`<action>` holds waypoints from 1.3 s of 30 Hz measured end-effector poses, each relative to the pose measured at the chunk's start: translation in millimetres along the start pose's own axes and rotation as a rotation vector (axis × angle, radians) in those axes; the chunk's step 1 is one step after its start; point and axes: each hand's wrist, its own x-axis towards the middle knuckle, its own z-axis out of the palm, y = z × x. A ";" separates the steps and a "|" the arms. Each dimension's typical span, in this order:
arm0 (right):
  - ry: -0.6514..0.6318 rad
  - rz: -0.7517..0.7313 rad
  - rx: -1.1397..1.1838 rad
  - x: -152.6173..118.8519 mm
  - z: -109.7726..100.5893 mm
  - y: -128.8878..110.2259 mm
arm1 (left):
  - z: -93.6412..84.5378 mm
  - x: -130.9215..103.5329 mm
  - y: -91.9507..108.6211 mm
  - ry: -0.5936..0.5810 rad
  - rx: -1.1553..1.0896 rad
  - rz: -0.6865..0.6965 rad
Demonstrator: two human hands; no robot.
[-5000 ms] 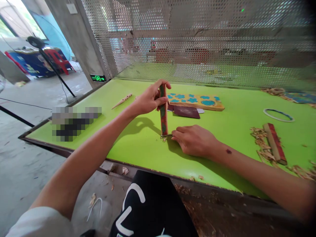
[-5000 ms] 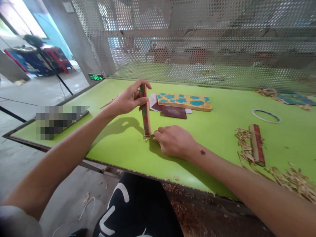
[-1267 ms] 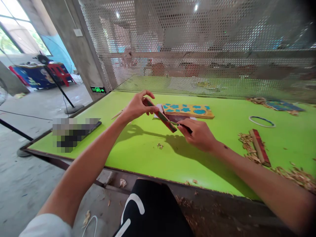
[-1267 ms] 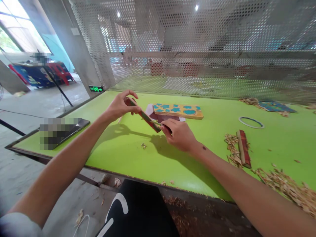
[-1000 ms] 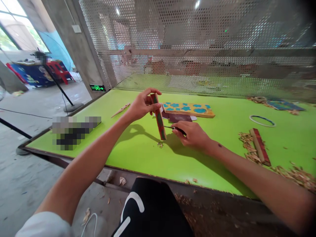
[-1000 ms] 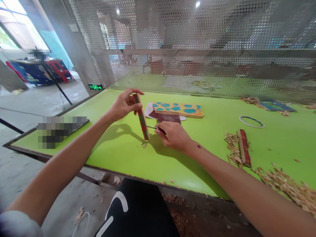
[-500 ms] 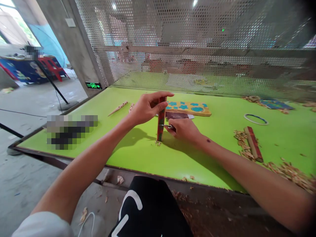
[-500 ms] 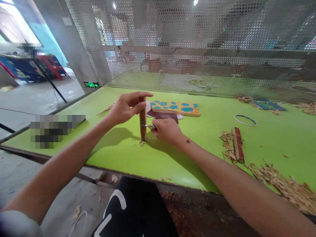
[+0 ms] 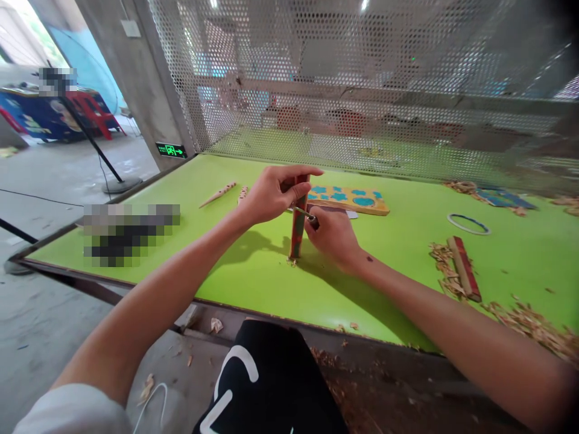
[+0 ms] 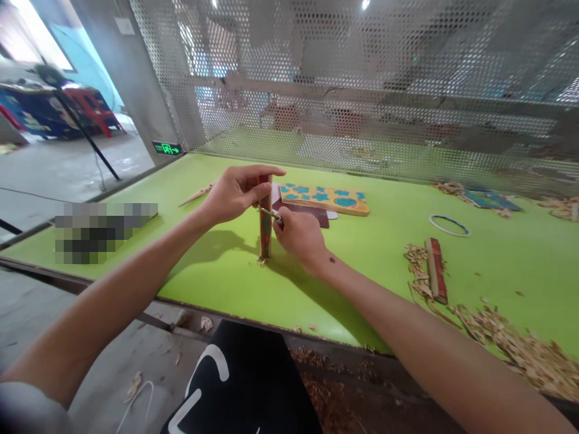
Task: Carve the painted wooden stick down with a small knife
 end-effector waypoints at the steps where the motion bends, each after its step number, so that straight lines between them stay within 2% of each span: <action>1: -0.012 0.013 -0.008 -0.8 1.1 0.0 | -0.3 0.3 -1.2 0.001 0.002 0.001; 7: -0.103 0.081 -0.059 -7.6 8.3 0.7 | -2.8 0.8 -3.7 0.010 0.008 -0.010; 19: -0.265 -0.046 -0.113 -20.1 5.6 8.7 | -6.3 0.2 -3.6 -0.027 -0.046 0.003; 22: -0.228 -0.039 -0.053 -17.7 4.2 6.9 | -5.2 -0.1 -1.0 -0.025 -0.076 -0.018; 27: -0.050 0.016 -0.004 -6.2 0.4 3.0 | -1.3 0.1 1.2 -0.044 -0.117 -0.024; 30: 0.011 0.008 -0.012 -4.0 -0.3 0.8 | 0.7 0.2 2.7 -0.064 -0.116 -0.014; 39: -0.033 0.078 0.007 -9.8 2.6 -3.6 | 1.4 0.0 5.5 -0.046 -0.123 -0.043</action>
